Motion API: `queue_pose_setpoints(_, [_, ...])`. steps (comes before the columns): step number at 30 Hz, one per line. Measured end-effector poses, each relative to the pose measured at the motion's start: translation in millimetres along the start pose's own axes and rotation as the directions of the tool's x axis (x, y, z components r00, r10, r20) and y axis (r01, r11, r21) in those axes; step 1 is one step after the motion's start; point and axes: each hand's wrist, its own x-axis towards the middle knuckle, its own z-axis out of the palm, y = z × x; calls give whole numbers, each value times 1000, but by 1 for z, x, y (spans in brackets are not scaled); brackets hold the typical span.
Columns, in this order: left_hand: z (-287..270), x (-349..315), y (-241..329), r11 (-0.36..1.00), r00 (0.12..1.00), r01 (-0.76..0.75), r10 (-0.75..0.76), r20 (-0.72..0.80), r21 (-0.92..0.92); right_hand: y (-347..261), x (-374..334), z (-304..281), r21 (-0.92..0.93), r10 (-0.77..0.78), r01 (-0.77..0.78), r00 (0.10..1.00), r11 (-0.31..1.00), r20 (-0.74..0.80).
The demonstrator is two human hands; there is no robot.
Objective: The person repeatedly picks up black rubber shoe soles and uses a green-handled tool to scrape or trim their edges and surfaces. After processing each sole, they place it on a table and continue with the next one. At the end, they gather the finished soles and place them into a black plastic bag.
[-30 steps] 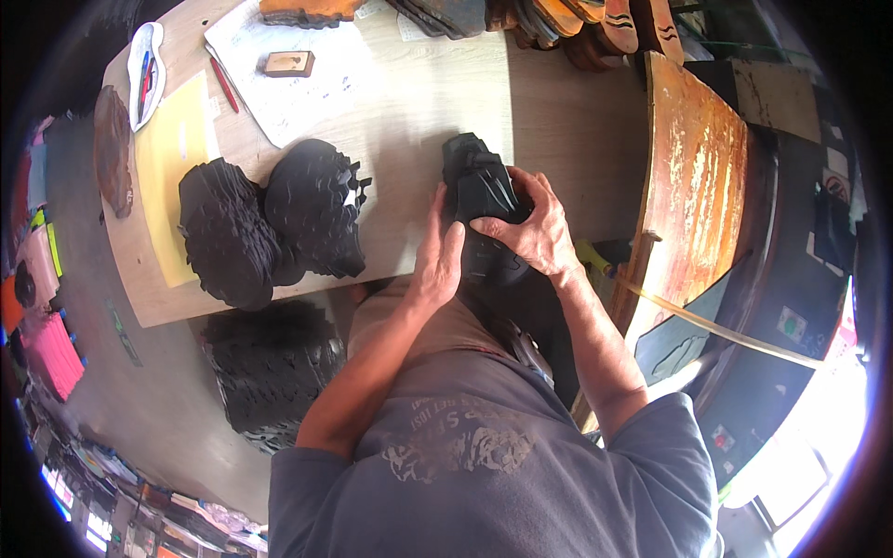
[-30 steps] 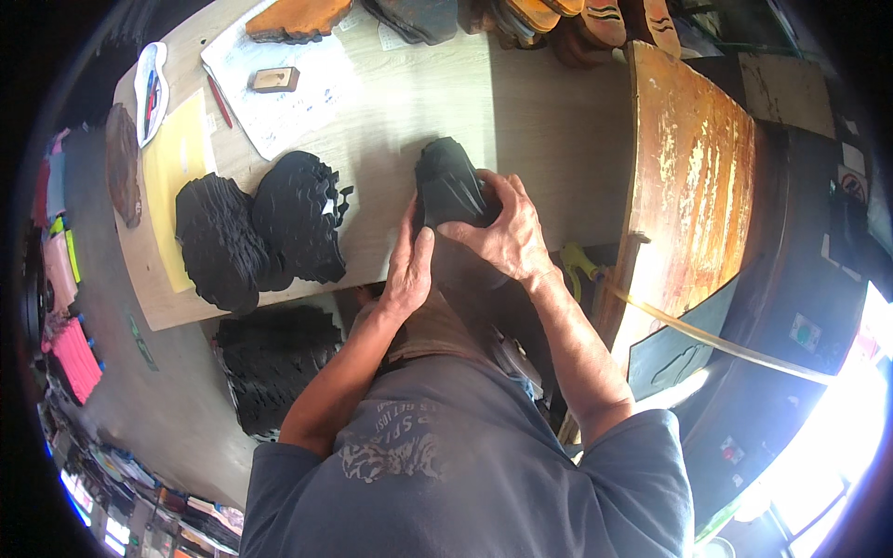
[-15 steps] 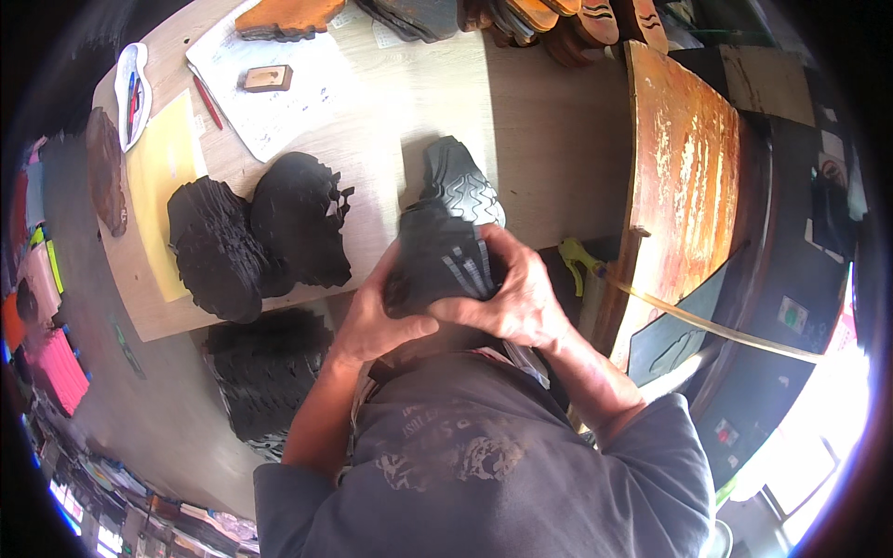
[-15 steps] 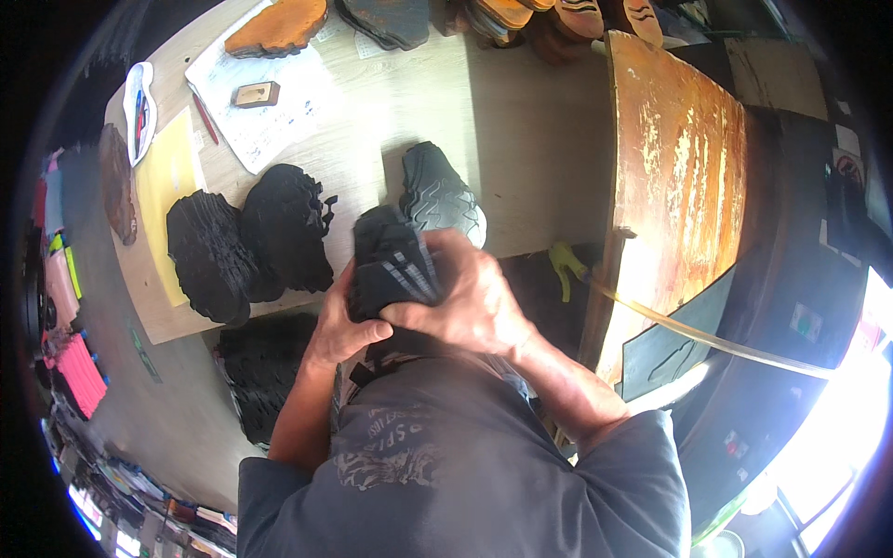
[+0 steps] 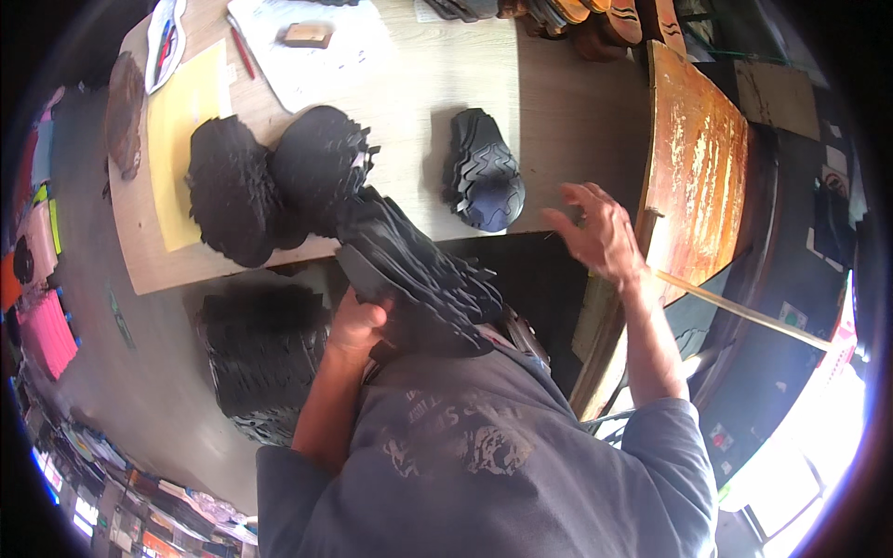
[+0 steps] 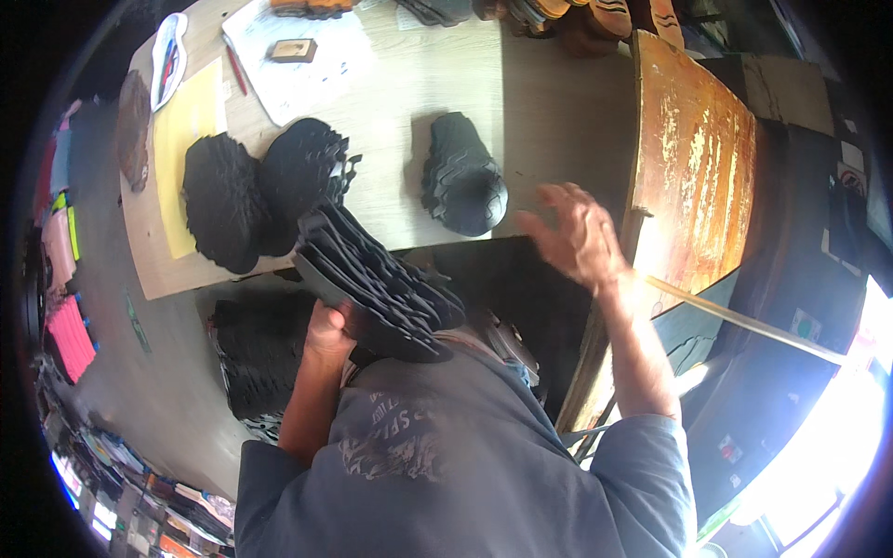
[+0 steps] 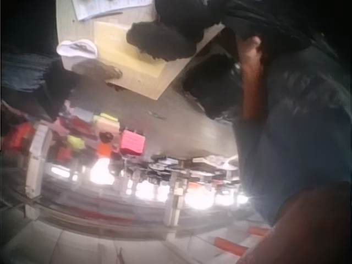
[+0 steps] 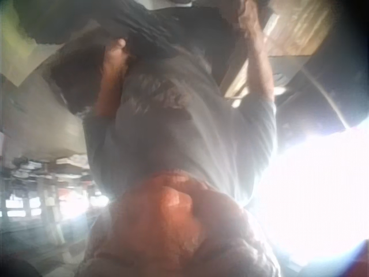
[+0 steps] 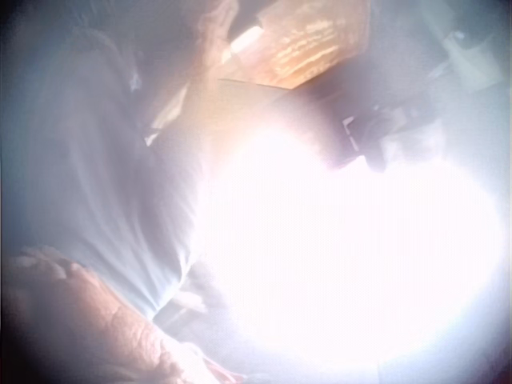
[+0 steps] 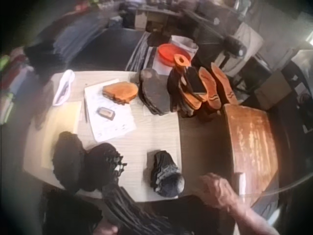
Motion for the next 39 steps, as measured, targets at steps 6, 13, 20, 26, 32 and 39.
queue_pose_setpoints(6, [-24,-36,13,955,939,-251,279,201,-157,56,-16,41,-570,249,84,841,817,480])
queue_pose_setpoints(13, [-56,-104,42,794,776,-574,606,177,-201,25,-39,55,-483,394,-79,698,872,598])
queue_pose_setpoints(20, [-97,-177,75,529,568,-778,823,-17,-339,-111,-115,5,146,-20,-80,813,986,581])
queue_pose_setpoints(26, [-129,-213,88,474,523,-724,851,50,-502,-224,-152,-18,361,-265,135,903,923,339])
queue_pose_setpoints(32, [-145,-244,73,405,514,-831,821,-248,-381,-266,-150,-4,313,-399,311,875,898,275])
queue_pose_setpoints(39, [-147,-262,68,347,455,-862,851,-262,-370,-275,-145,-13,305,-359,253,857,918,369])
